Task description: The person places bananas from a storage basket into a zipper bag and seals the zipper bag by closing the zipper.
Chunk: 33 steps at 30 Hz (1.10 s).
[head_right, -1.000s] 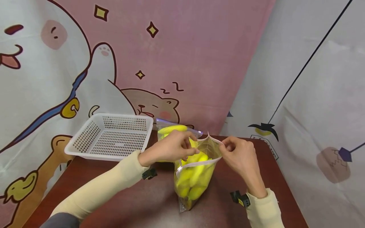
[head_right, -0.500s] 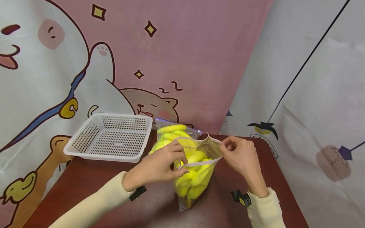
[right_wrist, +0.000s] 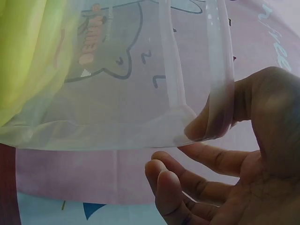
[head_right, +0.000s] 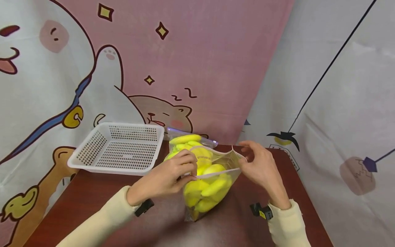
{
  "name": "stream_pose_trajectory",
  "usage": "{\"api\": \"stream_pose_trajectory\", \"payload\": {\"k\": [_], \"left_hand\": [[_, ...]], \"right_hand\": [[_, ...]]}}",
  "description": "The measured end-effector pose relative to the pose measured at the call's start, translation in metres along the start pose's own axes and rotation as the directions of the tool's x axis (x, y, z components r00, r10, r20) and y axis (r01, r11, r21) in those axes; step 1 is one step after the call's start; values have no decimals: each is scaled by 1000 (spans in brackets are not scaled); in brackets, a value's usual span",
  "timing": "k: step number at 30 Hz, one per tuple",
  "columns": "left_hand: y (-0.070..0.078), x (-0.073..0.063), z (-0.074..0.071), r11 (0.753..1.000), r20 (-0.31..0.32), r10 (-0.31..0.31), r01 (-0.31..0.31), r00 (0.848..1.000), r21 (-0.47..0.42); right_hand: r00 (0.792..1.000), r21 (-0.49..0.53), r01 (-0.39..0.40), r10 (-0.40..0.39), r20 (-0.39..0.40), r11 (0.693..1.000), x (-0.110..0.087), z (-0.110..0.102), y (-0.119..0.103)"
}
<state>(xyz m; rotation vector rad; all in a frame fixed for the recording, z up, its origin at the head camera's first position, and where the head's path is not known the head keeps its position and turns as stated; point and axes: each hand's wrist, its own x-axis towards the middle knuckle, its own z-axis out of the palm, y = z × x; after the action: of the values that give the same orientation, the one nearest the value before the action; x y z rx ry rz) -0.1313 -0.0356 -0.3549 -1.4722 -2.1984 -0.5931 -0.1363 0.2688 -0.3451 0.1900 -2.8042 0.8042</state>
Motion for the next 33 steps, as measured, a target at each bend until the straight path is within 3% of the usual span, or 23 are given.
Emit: {"api": "stream_pose_trajectory", "payload": {"k": [7, 10, 13, 18, 22, 25, 29, 33], "left_hand": [[-15, -14, -6, 999, -96, 37, -40, 995, -28], [-22, -23, -7, 997, -141, -30, 20, 990, -70], [-27, -33, -7, 983, -170, -152, 131, 974, -131], [-35, -45, -2, 922, -174, -322, 266, 931, -282], [-39, -51, 3, 873, -187, -405, 317, 895, -370], [-42, -55, 7, 830, -208, -470, 349, 858, -435], [-48, -64, 11, 763, -231, -555, 379, 799, -524], [-51, -74, 13, 714, -224, -607, 399, 763, -576]], "right_hand": [[999, 11, 10, -10, 50, 1000, 7, 2, 0], [998, 22, 1, -3, 58, 1000, 8, 2, 1], [997, 62, -32, 28, 68, 998, 7, 0, 3], [992, 164, -58, 38, 119, 985, 3, 0, 10], [985, 249, 41, -81, 154, 968, 1, 1, 19], [972, 310, 108, -166, 168, 945, 0, 2, 26], [977, 297, 128, -172, 127, 946, -2, 5, 32], [988, 242, 111, -132, 75, 964, -3, 6, 32]]}}
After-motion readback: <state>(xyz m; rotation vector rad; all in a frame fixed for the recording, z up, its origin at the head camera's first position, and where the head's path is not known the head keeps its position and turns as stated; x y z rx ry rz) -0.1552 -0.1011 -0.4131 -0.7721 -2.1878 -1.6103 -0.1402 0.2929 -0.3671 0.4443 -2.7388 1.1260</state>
